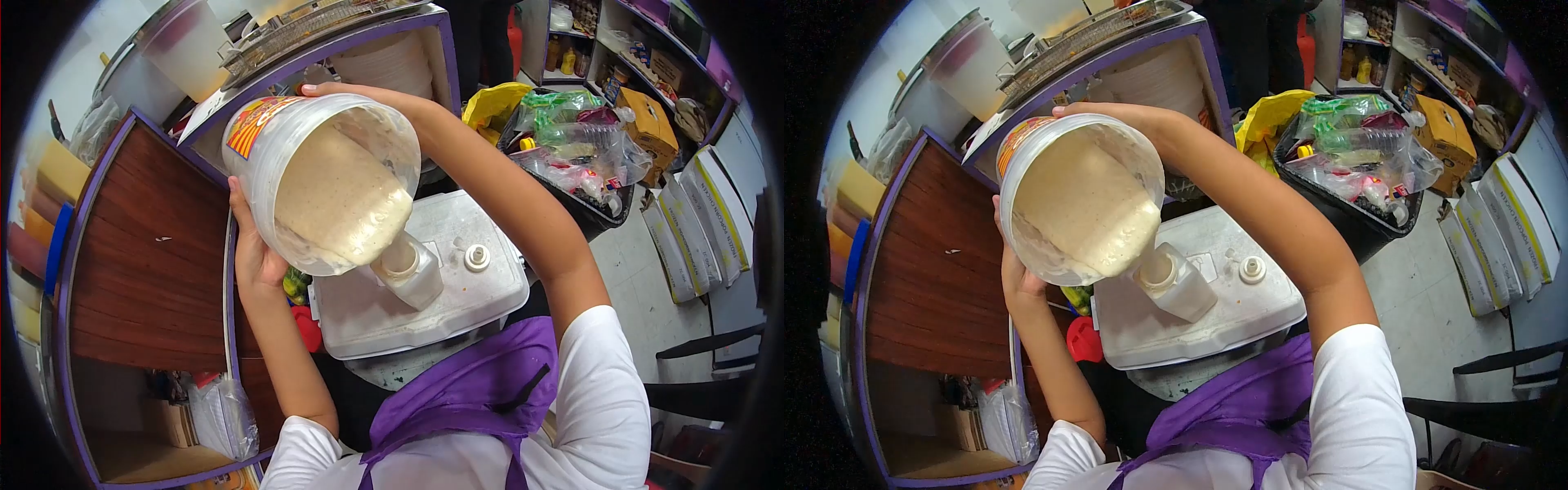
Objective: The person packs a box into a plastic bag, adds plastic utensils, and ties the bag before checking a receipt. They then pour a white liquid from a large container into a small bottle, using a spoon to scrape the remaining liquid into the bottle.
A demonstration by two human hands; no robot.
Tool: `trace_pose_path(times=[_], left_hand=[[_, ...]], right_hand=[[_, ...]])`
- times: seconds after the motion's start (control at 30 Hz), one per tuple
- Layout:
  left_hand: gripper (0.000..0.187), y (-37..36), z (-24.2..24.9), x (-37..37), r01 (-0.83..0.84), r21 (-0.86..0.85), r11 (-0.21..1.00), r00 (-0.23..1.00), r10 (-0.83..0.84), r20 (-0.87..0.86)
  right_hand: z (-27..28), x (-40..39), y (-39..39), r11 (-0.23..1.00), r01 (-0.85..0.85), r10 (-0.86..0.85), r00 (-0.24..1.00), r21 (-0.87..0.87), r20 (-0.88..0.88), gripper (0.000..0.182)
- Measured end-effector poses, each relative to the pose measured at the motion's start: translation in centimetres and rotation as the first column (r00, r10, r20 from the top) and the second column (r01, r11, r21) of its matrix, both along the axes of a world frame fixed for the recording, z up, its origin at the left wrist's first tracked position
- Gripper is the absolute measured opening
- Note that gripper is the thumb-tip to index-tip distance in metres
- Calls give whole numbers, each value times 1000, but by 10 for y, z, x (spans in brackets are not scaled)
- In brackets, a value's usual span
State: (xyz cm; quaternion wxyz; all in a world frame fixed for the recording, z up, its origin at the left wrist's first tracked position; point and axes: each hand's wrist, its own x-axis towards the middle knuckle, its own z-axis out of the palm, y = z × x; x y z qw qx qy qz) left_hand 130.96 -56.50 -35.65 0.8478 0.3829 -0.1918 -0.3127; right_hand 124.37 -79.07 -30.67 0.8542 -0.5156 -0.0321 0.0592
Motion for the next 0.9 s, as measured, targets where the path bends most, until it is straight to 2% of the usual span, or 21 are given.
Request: trace_pose_path(times=[0.13,0.33,0.9], left_hand=[[62,-2,-1,0,-63,9,998,998,63,6],[63,0,3,-3,15,22,1000,1000,-15,-4],[62,-2,4,-4,-51,38,998,999,50,14]], right_hand=[[0,-3,0,1000,16,-16,1000,1,-15,40],[-2,1,0,999,16,-16,1000,-47,10,42],[-4,2,-2,999,44,-43,998,-24,44,43]])
